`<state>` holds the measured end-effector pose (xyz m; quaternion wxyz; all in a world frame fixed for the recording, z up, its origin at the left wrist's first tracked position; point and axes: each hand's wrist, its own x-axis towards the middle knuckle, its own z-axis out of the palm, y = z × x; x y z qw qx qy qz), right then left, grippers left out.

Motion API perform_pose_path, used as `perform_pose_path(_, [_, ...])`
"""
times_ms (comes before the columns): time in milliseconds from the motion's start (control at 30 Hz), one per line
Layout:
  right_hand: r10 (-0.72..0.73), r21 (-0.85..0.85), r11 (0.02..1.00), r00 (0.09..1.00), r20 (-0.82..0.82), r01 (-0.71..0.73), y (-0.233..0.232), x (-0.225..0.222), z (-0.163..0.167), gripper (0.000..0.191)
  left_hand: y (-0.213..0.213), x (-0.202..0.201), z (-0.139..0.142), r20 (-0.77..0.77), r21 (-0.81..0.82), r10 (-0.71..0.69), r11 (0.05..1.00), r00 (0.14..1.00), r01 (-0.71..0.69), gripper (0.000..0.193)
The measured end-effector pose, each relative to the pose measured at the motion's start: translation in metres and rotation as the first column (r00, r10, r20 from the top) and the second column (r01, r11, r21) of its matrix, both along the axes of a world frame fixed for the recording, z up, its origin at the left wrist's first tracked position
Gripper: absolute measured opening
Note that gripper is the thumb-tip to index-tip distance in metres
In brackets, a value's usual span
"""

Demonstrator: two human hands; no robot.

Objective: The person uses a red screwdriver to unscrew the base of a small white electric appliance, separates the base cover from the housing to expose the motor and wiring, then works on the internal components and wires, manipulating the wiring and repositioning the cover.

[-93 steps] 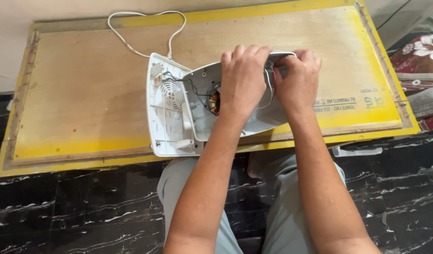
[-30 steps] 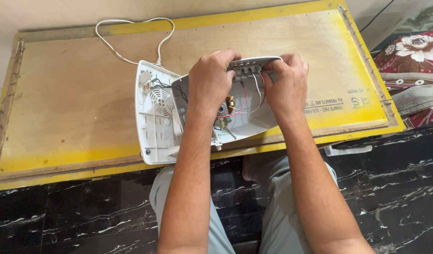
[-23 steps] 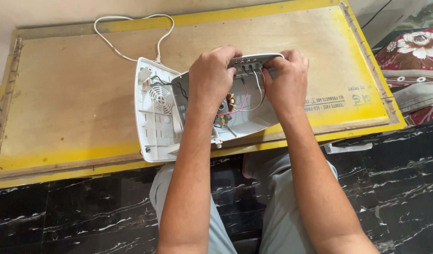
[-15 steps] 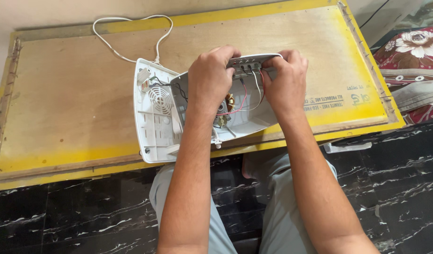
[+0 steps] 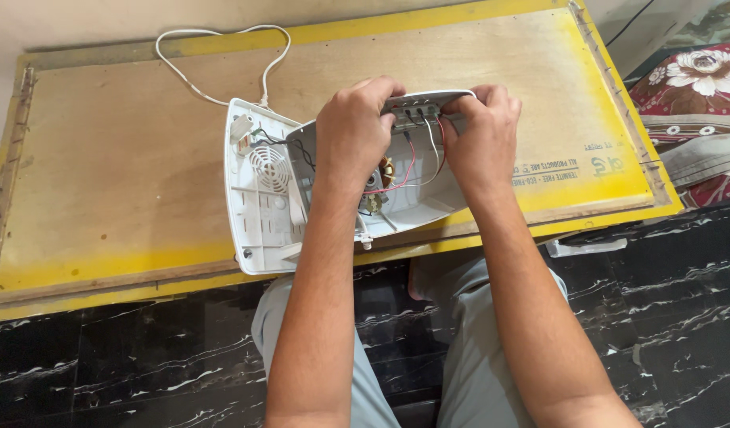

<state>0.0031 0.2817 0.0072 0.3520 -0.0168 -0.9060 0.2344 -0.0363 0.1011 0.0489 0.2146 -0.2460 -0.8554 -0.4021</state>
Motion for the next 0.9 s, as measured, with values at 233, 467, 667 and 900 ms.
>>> perform_pose_path(233, [0.007,-0.021,1.000,1.000,0.009,-0.006,0.0016,-0.0033,-0.0031,0.019,-0.0012,-0.0006,-0.0007,-0.026,-0.004,-0.004,1.000,1.000,0.004,0.025])
perform_pose_path(467, [-0.040,0.003,0.999,0.999,0.015,0.040,-0.0013,0.0007,0.0001,0.021,-0.0001,0.0014,0.0010,-0.001,-0.004,0.004,1.000,1.000,-0.004,0.026])
perform_pose_path(667, [-0.043,-0.030,0.999,0.998,0.036,0.044,-0.0034,0.0000,-0.0008,0.019,-0.0004,0.0005,-0.0003,-0.019,0.004,-0.003,1.000,1.000,0.003,0.025])
perform_pose_path(900, [-0.011,-0.024,1.000,1.000,0.015,0.012,0.0001,-0.0004,-0.0006,0.024,0.0008,0.0004,0.0002,-0.015,0.006,-0.004,1.000,1.000,0.004,0.025])
